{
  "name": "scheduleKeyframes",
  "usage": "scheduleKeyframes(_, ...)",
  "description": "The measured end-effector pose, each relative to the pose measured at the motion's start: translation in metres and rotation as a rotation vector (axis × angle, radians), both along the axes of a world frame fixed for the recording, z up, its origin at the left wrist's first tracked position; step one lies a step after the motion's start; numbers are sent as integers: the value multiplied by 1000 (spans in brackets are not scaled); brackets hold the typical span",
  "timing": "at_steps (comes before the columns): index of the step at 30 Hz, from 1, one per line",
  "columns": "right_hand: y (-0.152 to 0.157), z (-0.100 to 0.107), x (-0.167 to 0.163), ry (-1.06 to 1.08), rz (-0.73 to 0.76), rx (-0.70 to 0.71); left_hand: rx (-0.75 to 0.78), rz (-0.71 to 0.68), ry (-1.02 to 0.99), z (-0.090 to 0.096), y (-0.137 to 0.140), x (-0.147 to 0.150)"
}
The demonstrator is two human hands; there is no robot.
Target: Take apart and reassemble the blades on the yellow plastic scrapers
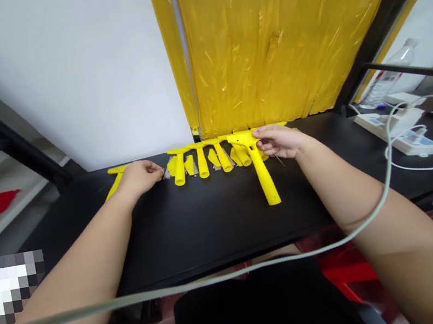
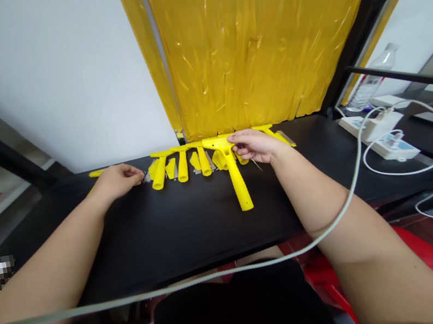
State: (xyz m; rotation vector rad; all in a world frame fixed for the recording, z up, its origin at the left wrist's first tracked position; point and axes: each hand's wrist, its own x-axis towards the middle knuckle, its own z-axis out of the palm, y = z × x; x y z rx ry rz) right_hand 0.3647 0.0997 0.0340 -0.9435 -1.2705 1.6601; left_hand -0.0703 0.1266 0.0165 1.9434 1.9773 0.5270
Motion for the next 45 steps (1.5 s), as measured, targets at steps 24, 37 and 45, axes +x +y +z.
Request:
scheduleKeyframes(24, 0, -1, -2, 1, 17, 5, 245, -187, 325, -3, -4, 12)
scheduleKeyframes(37, 0, -1, -2, 10, 18, 5, 116, -181, 365, -4, -3, 12)
scheduleKeyframes(45, 1, -2, -2, 1, 35, 5, 244, -343, 393, -18, 6, 10)
